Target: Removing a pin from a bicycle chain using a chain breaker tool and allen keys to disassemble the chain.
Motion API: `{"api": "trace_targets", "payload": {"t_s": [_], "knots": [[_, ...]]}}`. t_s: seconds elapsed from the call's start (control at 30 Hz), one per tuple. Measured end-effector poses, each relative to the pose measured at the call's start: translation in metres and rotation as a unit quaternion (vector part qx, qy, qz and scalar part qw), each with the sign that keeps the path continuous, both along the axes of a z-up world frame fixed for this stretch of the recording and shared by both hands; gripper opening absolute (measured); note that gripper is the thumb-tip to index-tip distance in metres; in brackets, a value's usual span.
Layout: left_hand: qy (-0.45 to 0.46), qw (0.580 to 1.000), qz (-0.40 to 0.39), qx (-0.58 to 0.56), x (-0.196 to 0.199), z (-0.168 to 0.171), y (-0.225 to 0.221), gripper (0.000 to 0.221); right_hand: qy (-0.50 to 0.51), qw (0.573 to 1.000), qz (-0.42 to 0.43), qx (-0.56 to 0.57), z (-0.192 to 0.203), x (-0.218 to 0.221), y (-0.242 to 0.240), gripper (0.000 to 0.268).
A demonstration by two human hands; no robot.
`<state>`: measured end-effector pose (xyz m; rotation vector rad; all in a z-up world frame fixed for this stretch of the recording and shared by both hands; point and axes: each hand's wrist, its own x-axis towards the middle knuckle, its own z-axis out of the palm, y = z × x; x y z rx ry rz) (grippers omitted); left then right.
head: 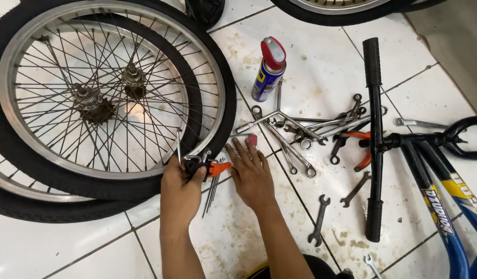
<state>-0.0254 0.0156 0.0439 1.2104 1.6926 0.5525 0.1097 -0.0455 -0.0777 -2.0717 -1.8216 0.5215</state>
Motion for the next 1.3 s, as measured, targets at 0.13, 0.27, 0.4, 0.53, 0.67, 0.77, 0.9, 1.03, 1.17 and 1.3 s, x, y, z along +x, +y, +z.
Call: {"api": "trace_targets", "payload": {"t_s": [0.13,0.27,0.4,0.53,0.67,0.77,0.9,1.03,1.17,1.3], "knots": [[-0.022,1.000,-0.007,0.016,-0.006,-0.008,-0.003,0.017,-0.037,0.997,-0.063,0.017,-0.013,0.019,-0.013,0.050],[-0.026,0.999,0.013,0.019,-0.002,0.001,-0.004,0.017,-0.139,0.977,-0.149,0.056,-0.041,0.034,-0.024,0.029],[-0.038,0.999,0.011,0.025,-0.001,-0.003,-0.004,0.017,-0.050,0.989,-0.054,0.129,-0.004,0.010,0.004,0.046],[-0.058,0.997,0.028,0.035,-0.002,-0.010,-0.003,0.018,-0.051,0.995,0.006,0.091,-0.008,0.001,0.030,0.052],[-0.065,0.997,0.033,0.025,-0.005,-0.005,-0.001,0.020,-0.077,0.980,-0.012,0.185,-0.023,0.011,0.039,0.021],[-0.072,0.997,0.030,0.015,-0.007,-0.008,-0.003,0.021,-0.086,0.975,0.034,0.202,-0.022,0.014,0.028,0.010],[-0.078,0.996,0.035,0.027,-0.006,-0.012,-0.003,0.023,-0.143,0.969,0.069,0.188,-0.020,0.002,0.019,0.012],[-0.071,0.996,0.035,0.044,-0.011,-0.015,-0.006,0.023,-0.164,0.981,0.010,0.105,-0.013,-0.026,0.006,0.012],[-0.058,0.996,0.025,0.059,-0.006,-0.011,-0.001,0.022,-0.199,0.979,-0.030,0.027,-0.003,-0.008,-0.017,0.018],[-0.071,0.996,-0.006,0.052,0.007,-0.003,-0.004,0.020,-0.190,0.979,-0.075,-0.024,0.000,0.047,-0.051,0.018]]}}
